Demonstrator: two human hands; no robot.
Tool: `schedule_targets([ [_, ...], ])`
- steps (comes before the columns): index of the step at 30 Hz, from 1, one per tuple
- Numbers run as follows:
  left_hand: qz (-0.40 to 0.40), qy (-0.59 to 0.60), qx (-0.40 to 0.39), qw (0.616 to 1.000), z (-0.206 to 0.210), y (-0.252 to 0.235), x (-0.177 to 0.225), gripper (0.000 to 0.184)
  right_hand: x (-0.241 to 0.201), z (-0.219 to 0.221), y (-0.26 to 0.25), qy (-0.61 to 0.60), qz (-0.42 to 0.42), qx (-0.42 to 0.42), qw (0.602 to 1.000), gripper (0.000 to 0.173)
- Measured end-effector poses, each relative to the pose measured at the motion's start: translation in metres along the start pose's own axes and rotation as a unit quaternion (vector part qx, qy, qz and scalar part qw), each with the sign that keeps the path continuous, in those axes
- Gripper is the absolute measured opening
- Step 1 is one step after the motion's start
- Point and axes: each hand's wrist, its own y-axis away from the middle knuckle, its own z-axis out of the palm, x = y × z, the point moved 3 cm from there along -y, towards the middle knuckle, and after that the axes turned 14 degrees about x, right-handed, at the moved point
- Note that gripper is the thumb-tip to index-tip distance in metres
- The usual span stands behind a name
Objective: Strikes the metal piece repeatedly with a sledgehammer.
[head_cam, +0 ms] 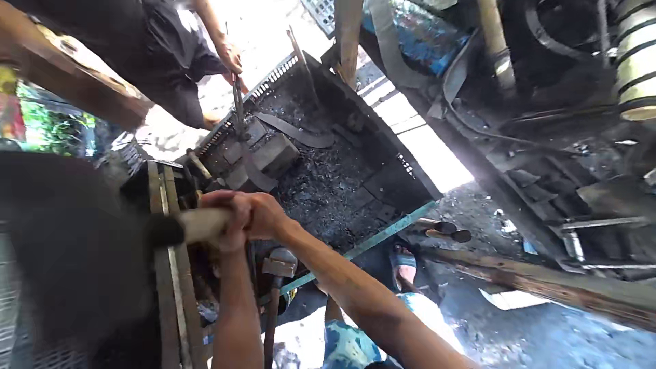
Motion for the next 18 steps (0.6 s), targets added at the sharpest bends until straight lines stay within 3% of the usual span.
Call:
schedule_targets([
  [1, -0.093, -0.035, 0.037, 0.994, -0.008, 0.026, -0.061, 0.038, 0.053, 0.014, 0.025, 0.015, 0.115, -0.04, 0.992, 0.043],
  [3, -0.286, -0.125, 0.113, 0.943, -0.013, 0.078, -0.157, 0.021, 0.133, 0.033, 0.081, 0.006, 0.322, -0.099, 0.941, 0.031],
  [4, -0.35, -0.16, 0.133, 0.913, -0.012, 0.096, -0.175, 0.024, 0.15, 0.035, 0.101, 0.004, 0.369, -0.118, 0.922, 0.032],
  [5, -0.356, -0.153, 0.14, 0.911, -0.007, 0.105, -0.171, 0.025, 0.152, 0.029, 0.112, 0.005, 0.36, -0.126, 0.924, 0.033],
  [7, -0.279, -0.069, 0.116, 0.951, -0.001, 0.111, -0.109, 0.024, 0.11, 0.013, 0.124, -0.006, 0.28, -0.105, 0.954, 0.038],
  [9, -0.188, 0.005, 0.088, 0.978, 0.005, 0.112, -0.023, 0.036, 0.041, -0.005, 0.13, -0.042, 0.205, -0.066, 0.975, 0.039],
  [13, -0.029, 0.04, -0.044, 0.998, 0.018, 0.06, 0.109, 0.044, -0.069, -0.029, 0.078, -0.11, 0.002, -0.029, 0.993, 0.053],
  [16, 0.076, -0.01, -0.108, 0.991, 0.016, -0.003, 0.138, 0.039, -0.111, -0.039, 0.005, -0.097, -0.097, 0.008, 0.991, 0.042],
  [18, 0.093, -0.002, -0.088, 0.992, 0.014, -0.03, 0.093, 0.037, -0.077, -0.022, -0.027, -0.055, -0.098, 0.014, 0.994, 0.04],
])
